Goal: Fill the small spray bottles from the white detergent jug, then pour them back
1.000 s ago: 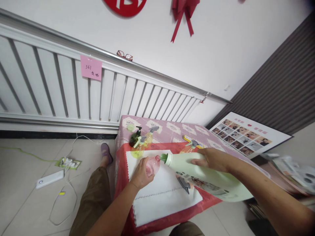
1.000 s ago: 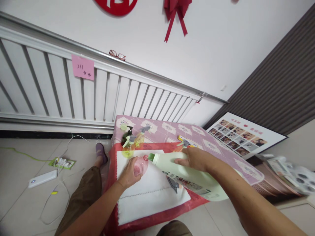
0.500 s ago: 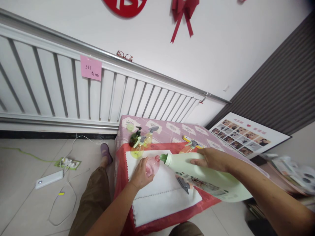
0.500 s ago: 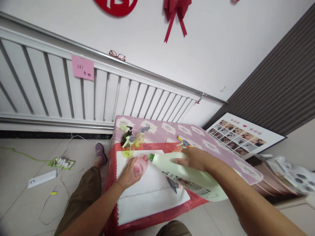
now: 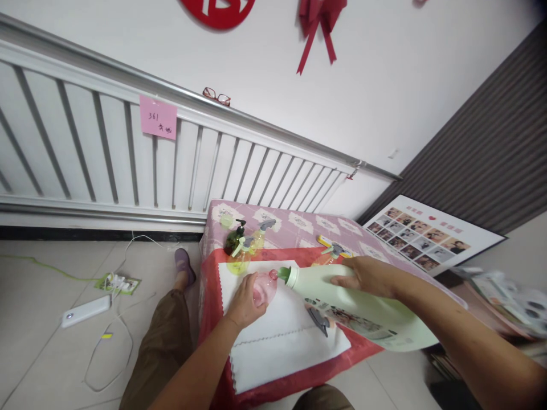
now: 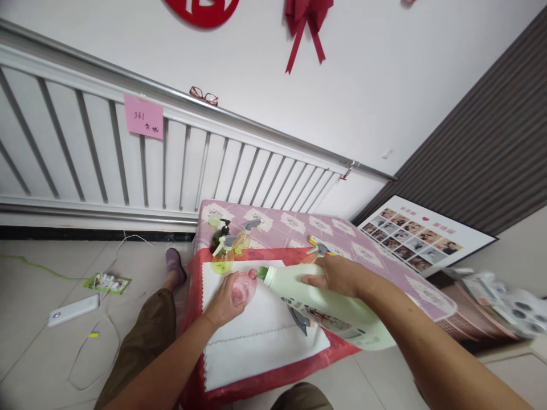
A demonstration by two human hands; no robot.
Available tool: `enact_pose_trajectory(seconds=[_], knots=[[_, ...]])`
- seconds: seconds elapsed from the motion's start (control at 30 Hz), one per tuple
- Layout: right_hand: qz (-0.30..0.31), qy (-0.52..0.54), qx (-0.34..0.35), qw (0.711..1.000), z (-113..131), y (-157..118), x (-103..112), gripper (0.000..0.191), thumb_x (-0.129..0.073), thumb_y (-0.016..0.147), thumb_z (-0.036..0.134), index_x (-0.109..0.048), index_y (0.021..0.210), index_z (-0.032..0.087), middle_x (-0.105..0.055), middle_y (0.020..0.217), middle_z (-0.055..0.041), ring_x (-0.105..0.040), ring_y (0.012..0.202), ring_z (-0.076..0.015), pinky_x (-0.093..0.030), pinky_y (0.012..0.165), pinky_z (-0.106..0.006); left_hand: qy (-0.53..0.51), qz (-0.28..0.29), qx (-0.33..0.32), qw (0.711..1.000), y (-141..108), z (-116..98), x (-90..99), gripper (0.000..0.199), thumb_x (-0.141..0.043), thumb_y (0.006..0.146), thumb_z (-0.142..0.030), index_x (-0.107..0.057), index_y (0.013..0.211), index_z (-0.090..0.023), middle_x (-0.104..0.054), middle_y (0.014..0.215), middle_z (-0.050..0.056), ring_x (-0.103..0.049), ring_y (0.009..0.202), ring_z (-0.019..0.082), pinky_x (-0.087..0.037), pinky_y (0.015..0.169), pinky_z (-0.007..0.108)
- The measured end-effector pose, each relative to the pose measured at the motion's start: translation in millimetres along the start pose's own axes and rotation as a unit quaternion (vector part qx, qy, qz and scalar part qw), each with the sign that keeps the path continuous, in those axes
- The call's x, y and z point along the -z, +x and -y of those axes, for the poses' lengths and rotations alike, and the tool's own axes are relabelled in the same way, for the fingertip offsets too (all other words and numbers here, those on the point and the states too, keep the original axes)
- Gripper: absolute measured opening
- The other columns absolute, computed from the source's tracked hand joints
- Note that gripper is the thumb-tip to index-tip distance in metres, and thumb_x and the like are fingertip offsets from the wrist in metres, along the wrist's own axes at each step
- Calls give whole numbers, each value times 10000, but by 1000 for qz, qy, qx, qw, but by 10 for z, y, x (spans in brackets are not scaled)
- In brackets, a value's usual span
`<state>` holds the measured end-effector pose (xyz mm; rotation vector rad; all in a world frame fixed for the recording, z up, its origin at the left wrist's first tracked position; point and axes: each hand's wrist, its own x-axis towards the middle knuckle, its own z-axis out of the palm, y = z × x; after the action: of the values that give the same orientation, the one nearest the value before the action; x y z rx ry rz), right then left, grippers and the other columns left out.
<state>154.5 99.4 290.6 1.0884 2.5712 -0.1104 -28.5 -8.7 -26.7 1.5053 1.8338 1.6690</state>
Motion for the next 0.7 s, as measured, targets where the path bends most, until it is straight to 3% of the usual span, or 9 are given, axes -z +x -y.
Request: enact_pose_trajectory(seconds=[0.5,0.7], knots=[[-24,18,6,1000,-94,63,-59,419,-556,775,645,-643,808,236,-738,841,-99,-674,765,-294,-466,656,-371,3,0,2,1000,-8,27,-14,814,-655,649,-204,-333,1396,-186,-494,1351,158,-473,1288,316,-407,1109,482],[-22,7,2,1000,-34,27,-36,355,-537,813,572,-611,795,225,-735,838,-103,-674,763,-272,-451,655,-347,6,2,0,1000,-3,28,-15,812,-659,644,-206,-336,1388,-196,-493,1343,158,-479,1279,322,-415,1096,495]])
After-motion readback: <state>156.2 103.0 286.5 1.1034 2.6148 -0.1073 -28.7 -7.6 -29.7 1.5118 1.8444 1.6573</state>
